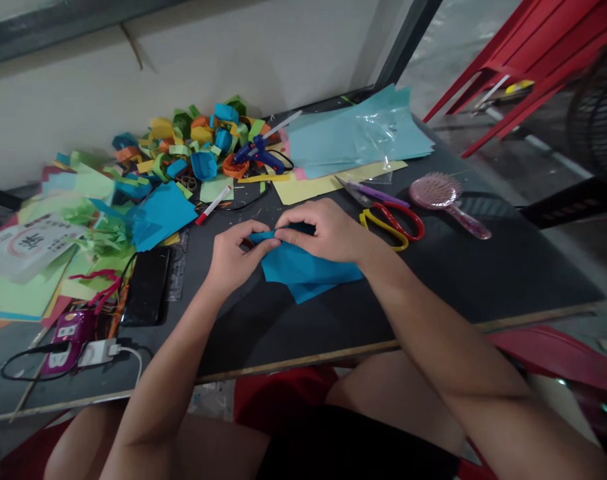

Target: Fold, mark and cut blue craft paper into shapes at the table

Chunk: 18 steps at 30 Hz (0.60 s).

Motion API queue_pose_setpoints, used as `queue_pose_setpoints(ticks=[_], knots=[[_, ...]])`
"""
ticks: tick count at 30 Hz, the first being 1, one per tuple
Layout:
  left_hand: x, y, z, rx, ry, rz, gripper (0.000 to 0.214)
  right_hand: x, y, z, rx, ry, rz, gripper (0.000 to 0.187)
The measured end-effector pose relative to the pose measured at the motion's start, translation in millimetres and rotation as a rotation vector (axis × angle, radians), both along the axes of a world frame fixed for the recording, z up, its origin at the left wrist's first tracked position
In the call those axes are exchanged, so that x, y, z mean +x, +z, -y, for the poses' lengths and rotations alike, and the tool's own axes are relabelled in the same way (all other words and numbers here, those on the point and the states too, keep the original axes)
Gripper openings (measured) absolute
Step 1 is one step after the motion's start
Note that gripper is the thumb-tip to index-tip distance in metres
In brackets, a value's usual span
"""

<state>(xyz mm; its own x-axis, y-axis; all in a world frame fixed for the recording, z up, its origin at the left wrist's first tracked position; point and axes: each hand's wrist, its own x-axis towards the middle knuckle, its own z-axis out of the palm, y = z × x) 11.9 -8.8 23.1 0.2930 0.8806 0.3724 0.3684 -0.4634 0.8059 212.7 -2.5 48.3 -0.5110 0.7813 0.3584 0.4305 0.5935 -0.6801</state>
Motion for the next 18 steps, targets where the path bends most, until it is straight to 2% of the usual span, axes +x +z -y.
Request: queue_pose_setpoints(ticks=[7,11,18], knots=[[1.0,1.1,1.3,0.024,0.062,0.024,0.019,-2.6,0.1,0.9,0.051,-0.019,-0.025,0.02],[1.3,2.2,1.8,0.061,0.044,0.103,0.021,-5.4,-0.6,1.7,0.009,-0.022,-0.062,0.021],[-2.1,3.3,-3.3,-0.058,0.005,0.15,0.028,3.3,4.1,0.0,-0.029,0.002,-0.034,0.027]])
